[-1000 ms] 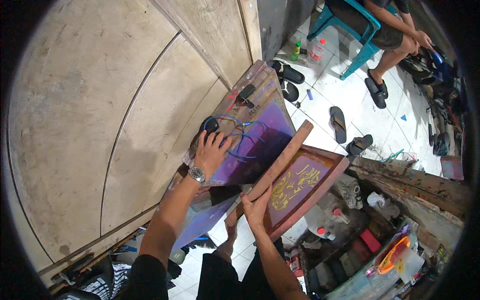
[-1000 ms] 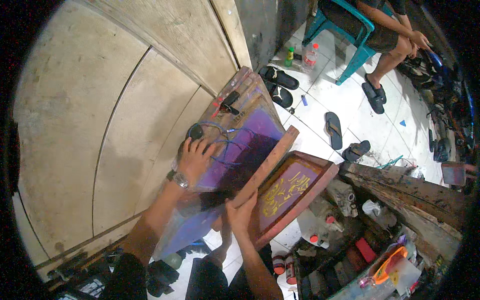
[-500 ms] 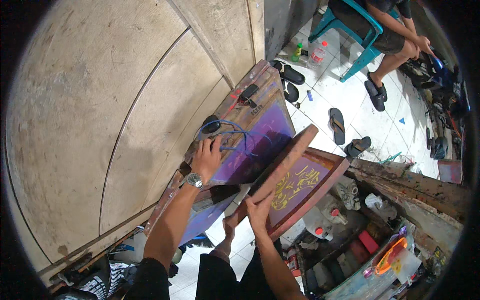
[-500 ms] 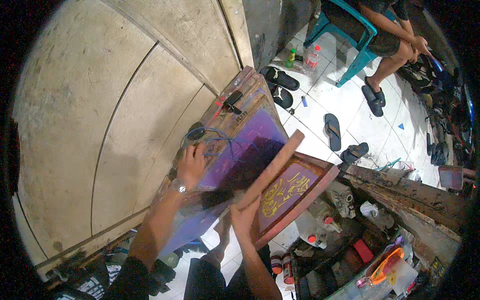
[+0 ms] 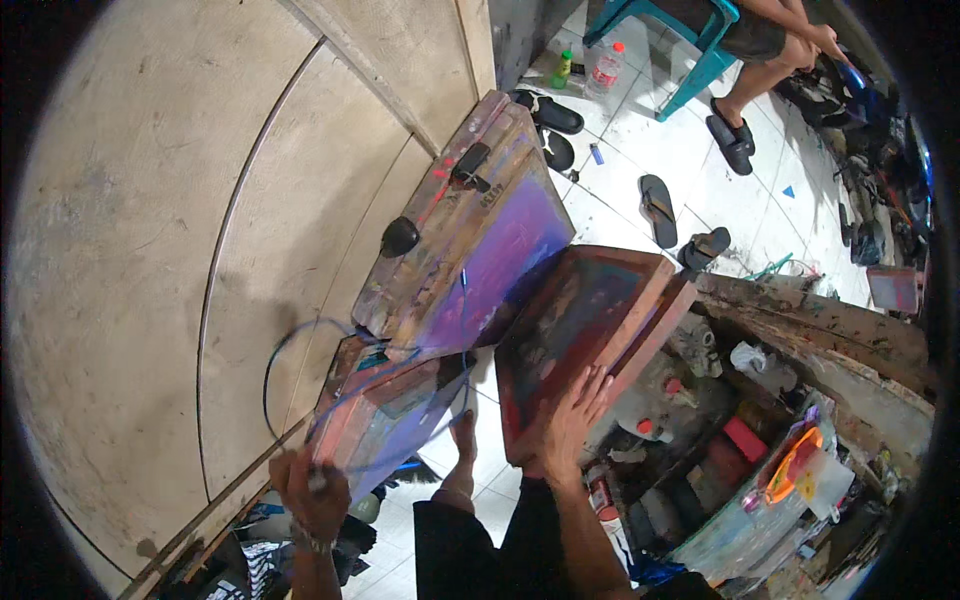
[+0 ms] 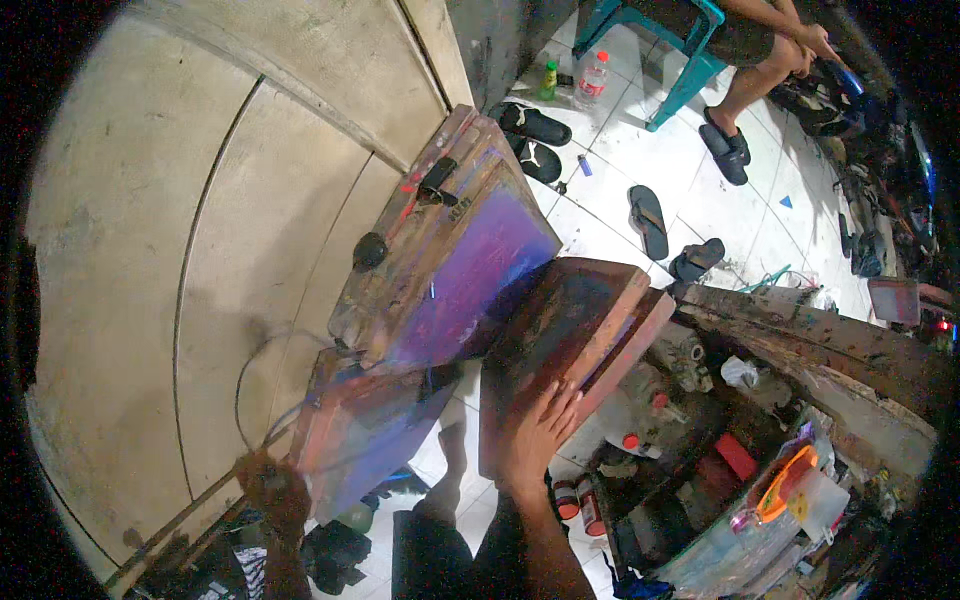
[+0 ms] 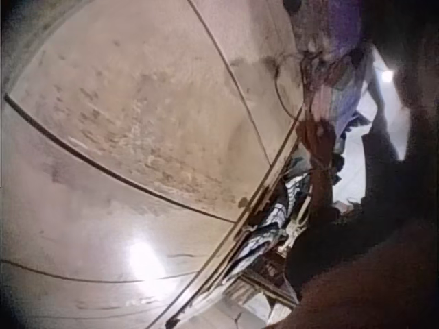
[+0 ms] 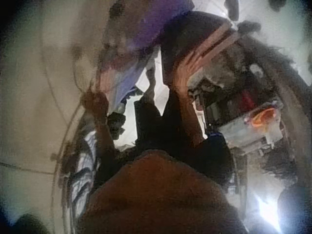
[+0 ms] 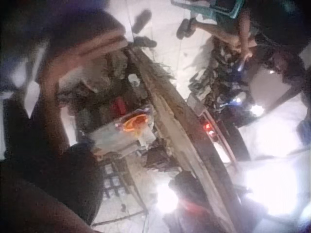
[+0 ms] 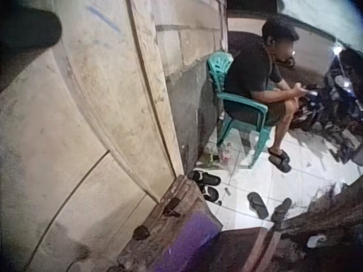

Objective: The person performs screen printing by aligning a black t-shirt on a station, applying ink using a squeegee through a mesh screen, and repeating the process for multiple shirts.

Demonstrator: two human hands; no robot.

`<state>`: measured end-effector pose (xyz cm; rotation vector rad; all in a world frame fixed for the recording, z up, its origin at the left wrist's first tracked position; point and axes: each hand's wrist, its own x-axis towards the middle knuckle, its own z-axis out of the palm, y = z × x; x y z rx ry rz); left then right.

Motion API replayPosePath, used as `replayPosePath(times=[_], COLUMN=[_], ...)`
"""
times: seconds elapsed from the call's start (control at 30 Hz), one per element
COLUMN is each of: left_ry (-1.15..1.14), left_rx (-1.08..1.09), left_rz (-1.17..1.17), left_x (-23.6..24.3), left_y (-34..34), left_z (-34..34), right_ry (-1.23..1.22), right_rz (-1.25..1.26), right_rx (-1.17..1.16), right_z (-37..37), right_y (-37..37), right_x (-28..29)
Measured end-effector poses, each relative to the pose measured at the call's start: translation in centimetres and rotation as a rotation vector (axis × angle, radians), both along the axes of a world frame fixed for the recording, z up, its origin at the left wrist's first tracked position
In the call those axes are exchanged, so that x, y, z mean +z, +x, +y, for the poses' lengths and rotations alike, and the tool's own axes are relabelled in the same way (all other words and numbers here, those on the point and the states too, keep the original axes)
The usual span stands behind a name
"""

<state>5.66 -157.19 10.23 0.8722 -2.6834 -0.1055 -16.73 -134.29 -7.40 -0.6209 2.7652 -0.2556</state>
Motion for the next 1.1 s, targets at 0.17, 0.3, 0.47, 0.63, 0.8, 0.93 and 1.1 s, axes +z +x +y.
replayPosePath(times=[0.17, 0.3, 0.47, 0.63, 0.8, 0.93, 1.1], left_ry=[0.011, -1.275, -1.228, -1.012, -0.962, -1.006, -1.188], left_rx=[0.111, 0.638, 0.119, -0.009, -0.066, -0.116, -0.169], left_rz=[-0.016, -0.337, -0.587, -0.645, -0.648, -0.660, -0.702], left_x=[2.9, -5.3, 0.8, 1.7, 1.4, 1.5, 2.1], left_y=[7.2, 13.2, 15.3, 13.8, 12.7, 11.7, 9.9], left_z=[5.5, 8.0, 10.5, 11.5, 11.2, 11.0, 10.5], right_ry=[-0.685, -0.712, -0.706, -0.828, -0.778, -0.707, -0.748], right_rz=[-0.180, -0.328, -0.369, -0.362, -0.397, -0.434, -0.346], right_rx=[0.107, -0.254, -0.244, -0.374, -0.421, -0.443, -0.372], right_z=[-11.2, -20.1, -19.3, -10.3, -5.0, -4.6, -5.8], right_y=[-2.1, -4.4, -1.5, -0.8, -1.3, -1.6, -1.5], right_x=[-1.6, -9.0, -8.1, -7.6, -5.6, -5.1, -5.7])
